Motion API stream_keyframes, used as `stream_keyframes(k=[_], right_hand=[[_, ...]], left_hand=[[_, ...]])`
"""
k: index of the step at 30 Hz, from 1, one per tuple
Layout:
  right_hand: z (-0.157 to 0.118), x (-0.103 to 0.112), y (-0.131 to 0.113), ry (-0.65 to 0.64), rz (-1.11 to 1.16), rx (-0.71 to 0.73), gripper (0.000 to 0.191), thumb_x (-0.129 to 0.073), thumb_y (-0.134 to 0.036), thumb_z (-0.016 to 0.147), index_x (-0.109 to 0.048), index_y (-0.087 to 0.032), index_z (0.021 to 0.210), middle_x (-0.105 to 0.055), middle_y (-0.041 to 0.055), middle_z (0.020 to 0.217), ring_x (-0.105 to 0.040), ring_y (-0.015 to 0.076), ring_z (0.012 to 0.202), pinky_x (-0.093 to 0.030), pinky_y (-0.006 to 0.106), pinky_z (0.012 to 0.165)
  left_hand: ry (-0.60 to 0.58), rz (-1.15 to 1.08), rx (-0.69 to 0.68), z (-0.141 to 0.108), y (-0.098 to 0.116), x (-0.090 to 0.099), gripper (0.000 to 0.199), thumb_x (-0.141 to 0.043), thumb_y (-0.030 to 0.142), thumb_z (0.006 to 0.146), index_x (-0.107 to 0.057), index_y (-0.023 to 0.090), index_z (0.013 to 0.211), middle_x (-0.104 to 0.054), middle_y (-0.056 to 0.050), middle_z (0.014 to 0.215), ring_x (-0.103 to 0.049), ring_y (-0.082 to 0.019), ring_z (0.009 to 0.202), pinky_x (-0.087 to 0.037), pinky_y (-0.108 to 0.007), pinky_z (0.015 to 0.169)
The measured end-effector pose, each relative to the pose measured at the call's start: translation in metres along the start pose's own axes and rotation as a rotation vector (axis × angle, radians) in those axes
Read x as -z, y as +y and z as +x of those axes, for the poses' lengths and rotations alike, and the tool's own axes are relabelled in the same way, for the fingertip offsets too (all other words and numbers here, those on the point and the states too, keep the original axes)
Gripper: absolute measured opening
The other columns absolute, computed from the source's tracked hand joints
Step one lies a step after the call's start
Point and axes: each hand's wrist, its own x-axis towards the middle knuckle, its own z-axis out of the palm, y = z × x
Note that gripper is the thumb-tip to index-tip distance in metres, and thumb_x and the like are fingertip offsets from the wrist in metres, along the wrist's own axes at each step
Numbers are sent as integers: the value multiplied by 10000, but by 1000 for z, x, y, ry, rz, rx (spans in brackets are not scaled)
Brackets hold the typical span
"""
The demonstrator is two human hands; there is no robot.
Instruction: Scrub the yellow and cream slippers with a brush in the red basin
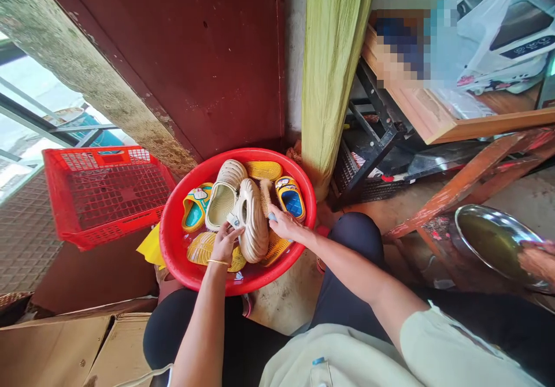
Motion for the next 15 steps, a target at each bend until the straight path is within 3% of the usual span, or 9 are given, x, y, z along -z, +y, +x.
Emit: stream_keyframes(k=[2,5,10,12,15], right_hand=[[-8,1,-5,54,-13,87,669,-431,-224,967,-250,-160,1608,-662,120,1335,-630,216,1190,-479,324,1011],[-29,4,-13,21,-156,149,678,-428,-219,965,-245,-214,1618,-678,128,1271,-658,239,1096,-502,345,948],[-54,1,-26,-153,-361,299,704,-417,-225,954,-218,-336,1620,-686,125,1113,-694,272,895,-543,382,777],[-49,2,-25,-164,-395,277,730,-417,-209,945,-189,-361,1622,-674,128,1132,-696,279,893,-543,391,768],[-27,12,-16,-89,-388,103,741,-406,-192,949,-155,-334,1632,-653,147,1217,-688,287,958,-540,398,809]], left_hand=[[15,13,11,2,-6,4,606,-833,301,578,-624,245,1144,-710,-32,983,-667,-184,824,-488,-267,673],[63,38,29,8,-19,8,655,-804,282,613,-586,253,1230,-706,-43,961,-673,-202,814,-510,-318,699],[194,345,-222,28,-31,12,382,-667,254,764,-649,161,1134,-714,-136,1089,-630,-306,1151,-498,-412,935],[226,429,-259,32,-31,12,305,-623,280,800,-673,159,1075,-711,-150,1135,-585,-335,1239,-449,-449,1035],[220,618,-280,31,-32,10,398,-545,433,878,-662,162,1145,-710,-165,1167,-611,-361,1200,-433,-511,1051]])
